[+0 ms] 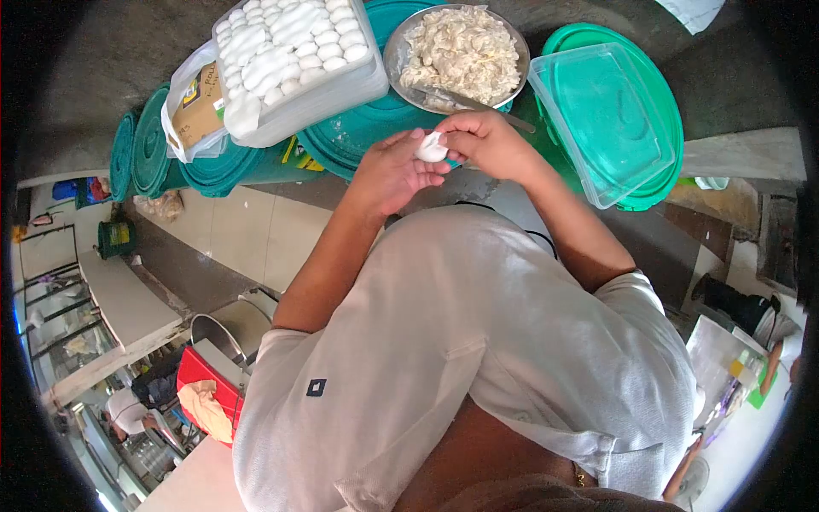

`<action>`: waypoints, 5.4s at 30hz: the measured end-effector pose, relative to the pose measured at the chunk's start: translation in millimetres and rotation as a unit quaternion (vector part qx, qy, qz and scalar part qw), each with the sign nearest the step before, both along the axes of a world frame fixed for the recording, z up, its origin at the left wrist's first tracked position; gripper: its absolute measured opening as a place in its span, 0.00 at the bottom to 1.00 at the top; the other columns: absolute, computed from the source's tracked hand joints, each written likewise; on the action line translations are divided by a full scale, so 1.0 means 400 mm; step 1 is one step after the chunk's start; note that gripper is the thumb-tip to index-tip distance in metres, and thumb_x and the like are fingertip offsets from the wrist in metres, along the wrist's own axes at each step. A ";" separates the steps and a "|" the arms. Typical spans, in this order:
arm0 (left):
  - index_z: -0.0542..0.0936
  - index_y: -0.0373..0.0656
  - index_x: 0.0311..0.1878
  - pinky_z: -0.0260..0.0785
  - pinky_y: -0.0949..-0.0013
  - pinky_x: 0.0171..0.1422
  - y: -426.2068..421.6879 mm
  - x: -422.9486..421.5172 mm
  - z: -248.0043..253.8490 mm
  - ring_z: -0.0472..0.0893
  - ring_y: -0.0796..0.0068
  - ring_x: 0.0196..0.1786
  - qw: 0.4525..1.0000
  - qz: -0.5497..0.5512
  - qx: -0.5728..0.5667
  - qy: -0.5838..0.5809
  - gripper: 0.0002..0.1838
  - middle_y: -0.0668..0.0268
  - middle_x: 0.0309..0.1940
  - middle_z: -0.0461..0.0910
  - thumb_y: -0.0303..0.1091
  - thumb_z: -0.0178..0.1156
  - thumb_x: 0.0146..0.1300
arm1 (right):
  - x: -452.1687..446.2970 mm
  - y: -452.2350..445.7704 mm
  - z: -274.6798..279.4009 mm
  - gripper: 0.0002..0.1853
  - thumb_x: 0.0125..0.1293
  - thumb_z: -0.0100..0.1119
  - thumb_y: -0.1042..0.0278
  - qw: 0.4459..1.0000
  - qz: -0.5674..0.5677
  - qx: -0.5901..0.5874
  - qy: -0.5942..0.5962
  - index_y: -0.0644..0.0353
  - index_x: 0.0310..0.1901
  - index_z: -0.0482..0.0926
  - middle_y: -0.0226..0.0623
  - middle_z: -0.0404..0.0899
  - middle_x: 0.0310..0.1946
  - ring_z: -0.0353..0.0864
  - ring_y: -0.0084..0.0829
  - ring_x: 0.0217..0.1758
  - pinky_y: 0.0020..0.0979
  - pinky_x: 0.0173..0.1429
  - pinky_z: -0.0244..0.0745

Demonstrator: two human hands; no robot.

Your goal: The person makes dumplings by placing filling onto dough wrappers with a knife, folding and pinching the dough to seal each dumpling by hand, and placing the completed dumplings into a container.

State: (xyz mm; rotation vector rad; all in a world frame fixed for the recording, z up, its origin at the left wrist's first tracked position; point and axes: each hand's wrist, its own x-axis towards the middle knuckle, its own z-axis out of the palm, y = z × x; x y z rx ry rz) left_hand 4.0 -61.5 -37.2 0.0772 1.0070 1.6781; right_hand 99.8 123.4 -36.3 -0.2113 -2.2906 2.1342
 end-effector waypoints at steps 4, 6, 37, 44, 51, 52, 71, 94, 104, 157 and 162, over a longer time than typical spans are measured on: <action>0.77 0.38 0.52 0.77 0.62 0.41 0.001 -0.001 -0.001 0.85 0.65 0.40 1.000 0.002 0.014 0.000 0.15 0.58 0.42 0.83 0.41 0.54 0.74 | 0.010 0.006 0.046 0.08 0.69 0.58 0.70 0.998 0.011 -0.044 -0.052 0.62 0.41 0.84 0.30 0.82 0.31 0.78 0.19 0.33 0.25 0.40 0.74; 0.78 0.38 0.51 0.77 0.63 0.40 0.001 0.001 -0.002 0.85 0.65 0.39 1.000 0.010 0.012 -0.002 0.15 0.59 0.41 0.84 0.40 0.54 0.74 | 0.010 0.003 0.043 0.07 0.69 0.58 0.69 0.997 0.016 -0.048 -0.050 0.61 0.40 0.84 0.29 0.82 0.31 0.78 0.19 0.33 0.25 0.40 0.74; 0.75 0.36 0.54 0.77 0.64 0.42 0.007 0.014 0.056 0.84 0.65 0.40 0.998 0.014 0.053 0.009 0.13 0.57 0.45 0.82 0.33 0.55 0.73 | 0.014 -0.030 0.032 0.09 0.70 0.58 0.68 0.996 -0.054 0.029 0.069 0.63 0.36 0.83 0.26 0.78 0.25 0.73 0.17 0.27 0.24 0.33 0.70; 0.76 0.37 0.52 0.78 0.65 0.40 0.015 0.012 0.034 0.84 0.67 0.36 0.992 0.080 0.021 0.090 0.11 0.57 0.42 0.83 0.34 0.55 0.73 | -0.001 -0.026 -0.015 0.10 0.72 0.56 0.65 0.991 -0.075 -0.108 -0.005 0.62 0.41 0.83 0.26 0.80 0.26 0.76 0.18 0.28 0.24 0.34 0.74; 0.76 0.38 0.51 0.78 0.65 0.40 0.008 0.023 0.034 0.84 0.67 0.35 0.989 0.117 -0.010 0.086 0.11 0.58 0.41 0.84 0.34 0.55 0.73 | -0.008 -0.041 -0.001 0.10 0.71 0.59 0.64 0.997 -0.047 -0.063 0.005 0.62 0.42 0.84 0.28 0.81 0.28 0.76 0.17 0.29 0.24 0.35 0.74; 0.76 0.38 0.51 0.78 0.65 0.40 0.006 0.022 0.030 0.85 0.67 0.36 0.990 0.110 -0.011 0.087 0.11 0.58 0.41 0.83 0.35 0.55 0.73 | -0.010 -0.051 -0.009 0.10 0.71 0.60 0.64 0.997 -0.058 -0.022 0.050 0.63 0.42 0.83 0.29 0.82 0.29 0.77 0.18 0.30 0.25 0.36 0.74; 0.72 0.36 0.58 0.76 0.57 0.56 -0.124 -0.054 0.039 0.81 0.62 0.53 0.980 0.194 -0.007 0.045 0.16 0.56 0.54 0.78 0.37 0.52 0.75 | -0.149 -0.182 0.028 0.19 0.57 0.66 0.72 0.916 -0.061 0.329 0.220 0.62 0.52 0.80 0.46 0.78 0.46 0.81 0.46 0.45 0.39 0.49 0.78; 0.77 0.38 0.49 0.77 0.63 0.44 -0.496 -0.233 -0.072 0.84 0.64 0.42 0.953 0.264 -0.145 0.006 0.14 0.58 0.42 0.83 0.39 0.54 0.72 | -0.924 0.015 0.294 0.21 0.66 0.55 0.61 0.789 0.011 0.607 -0.100 0.62 0.58 0.79 0.52 0.80 0.56 0.79 0.46 0.58 0.41 0.61 0.74; 0.76 0.38 0.49 0.75 0.61 0.45 -0.550 -0.264 -0.107 0.83 0.63 0.40 0.947 0.292 -0.132 -0.022 0.14 0.58 0.40 0.82 0.40 0.52 0.73 | -0.967 0.038 0.261 0.24 0.68 0.48 0.52 0.705 0.142 0.684 -0.122 0.61 0.55 0.81 0.51 0.80 0.56 0.78 0.49 0.59 0.44 0.63 0.72; 0.79 0.28 0.50 0.71 0.63 0.48 0.002 -0.086 -0.080 0.82 0.59 0.41 0.905 0.081 -0.231 0.347 0.22 0.50 0.42 0.83 0.42 0.54 0.71 | -0.015 0.090 0.005 0.12 0.66 0.53 0.68 0.820 0.025 0.558 -0.123 0.61 0.49 0.77 0.56 0.82 0.37 0.82 0.56 0.42 0.53 0.48 0.76; 0.79 0.28 0.43 0.70 0.64 0.43 0.027 -0.084 -0.044 0.80 0.60 0.35 0.789 0.101 -0.311 0.520 0.21 0.48 0.34 0.82 0.43 0.52 0.71 | -0.022 0.084 0.113 0.14 0.66 0.50 0.69 0.805 0.048 0.579 -0.116 0.58 0.51 0.80 0.56 0.83 0.34 0.83 0.56 0.39 0.53 0.46 0.76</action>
